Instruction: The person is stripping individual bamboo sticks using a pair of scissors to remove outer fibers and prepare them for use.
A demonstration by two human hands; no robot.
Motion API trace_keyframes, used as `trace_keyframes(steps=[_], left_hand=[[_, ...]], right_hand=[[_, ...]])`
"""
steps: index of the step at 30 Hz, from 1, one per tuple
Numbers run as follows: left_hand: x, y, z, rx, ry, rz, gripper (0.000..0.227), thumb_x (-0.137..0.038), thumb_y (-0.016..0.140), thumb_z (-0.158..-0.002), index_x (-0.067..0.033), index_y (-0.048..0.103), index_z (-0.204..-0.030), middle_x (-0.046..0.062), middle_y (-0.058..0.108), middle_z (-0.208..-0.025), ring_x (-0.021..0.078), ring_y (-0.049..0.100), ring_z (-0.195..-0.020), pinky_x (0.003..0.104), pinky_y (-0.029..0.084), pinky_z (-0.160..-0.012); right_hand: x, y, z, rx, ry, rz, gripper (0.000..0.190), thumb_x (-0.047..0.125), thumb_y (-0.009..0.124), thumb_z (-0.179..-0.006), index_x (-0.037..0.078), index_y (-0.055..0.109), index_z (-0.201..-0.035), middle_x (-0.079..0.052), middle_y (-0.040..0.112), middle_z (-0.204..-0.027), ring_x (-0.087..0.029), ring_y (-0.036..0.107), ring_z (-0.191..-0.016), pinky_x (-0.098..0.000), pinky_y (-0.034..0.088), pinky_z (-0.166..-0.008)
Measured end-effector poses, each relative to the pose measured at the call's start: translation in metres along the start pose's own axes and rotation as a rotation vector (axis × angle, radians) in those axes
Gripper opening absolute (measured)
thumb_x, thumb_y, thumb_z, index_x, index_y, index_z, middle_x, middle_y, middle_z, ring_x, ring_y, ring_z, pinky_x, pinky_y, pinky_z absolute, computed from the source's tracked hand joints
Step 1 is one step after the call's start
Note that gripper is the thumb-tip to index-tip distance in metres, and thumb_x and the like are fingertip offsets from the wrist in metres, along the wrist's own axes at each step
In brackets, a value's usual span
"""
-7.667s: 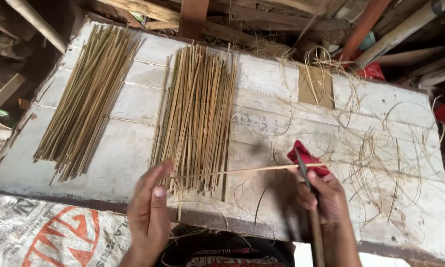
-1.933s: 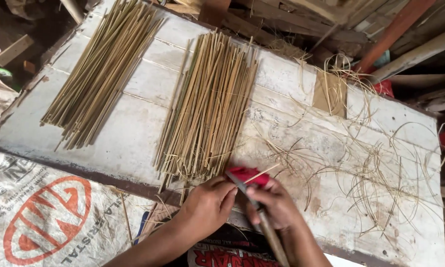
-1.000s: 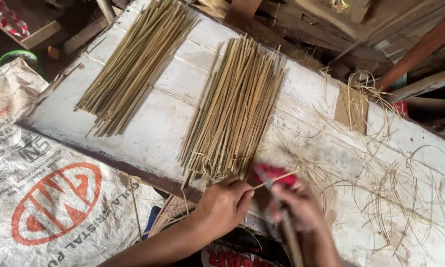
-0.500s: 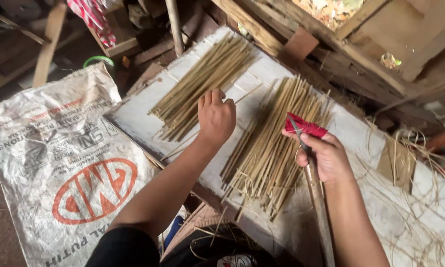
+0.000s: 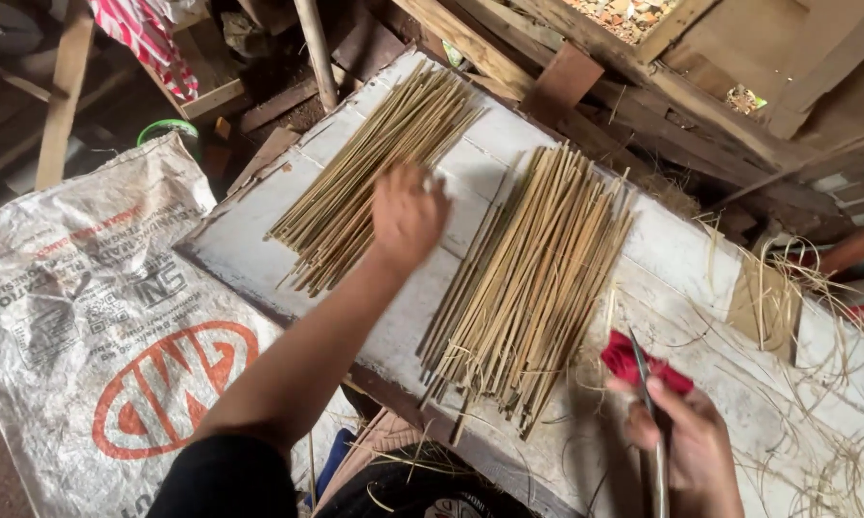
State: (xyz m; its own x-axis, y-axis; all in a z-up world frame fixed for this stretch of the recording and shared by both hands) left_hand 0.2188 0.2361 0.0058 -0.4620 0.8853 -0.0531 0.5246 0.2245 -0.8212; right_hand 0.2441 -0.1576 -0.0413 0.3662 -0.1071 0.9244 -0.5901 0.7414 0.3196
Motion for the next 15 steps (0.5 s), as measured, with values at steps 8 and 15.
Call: trace_keyframes(steps=[8,15], left_hand=[[-0.07,0.055,0.077,0.801,-0.087,0.149,0.019,-0.011,0.061,-0.091,-0.0079,0.071,-0.108,0.013,0.063,-0.114,0.0224,0.066,-0.09,0.033,0.062,-0.06],[-0.046,0.057,0.076,0.797,-0.414,0.724,0.037,-0.023,0.051,-0.083,-0.0019,0.07,-0.106,0.018,0.072,-0.098,0.0391,0.068,-0.097,0.046,0.054,-0.075]], right_hand=[[-0.033,-0.032,0.065,-0.161,-0.165,-0.31,0.022,0.002,0.059,-0.097,-0.01,0.068,-0.112,-0.032,0.074,-0.106,-0.009,0.046,-0.052,-0.0203,0.035,-0.045],[-0.05,-0.058,0.089,-0.151,-0.189,-0.466,0.031,0.003,0.058,-0.097,-0.013,0.06,-0.122,-0.029,0.069,-0.112,-0.009,0.047,-0.058,-0.0168,0.037,-0.04]])
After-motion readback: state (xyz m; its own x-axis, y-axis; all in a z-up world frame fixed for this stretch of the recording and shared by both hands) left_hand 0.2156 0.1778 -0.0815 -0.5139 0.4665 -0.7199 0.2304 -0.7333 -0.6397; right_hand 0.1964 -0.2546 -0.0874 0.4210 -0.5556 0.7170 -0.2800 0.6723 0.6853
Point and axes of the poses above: each hand's wrist, its own z-axis away from the middle knuckle, its own y-axis out of the palm, x = y × z, the point moved 10 cm from there along -z, towards the middle knuckle
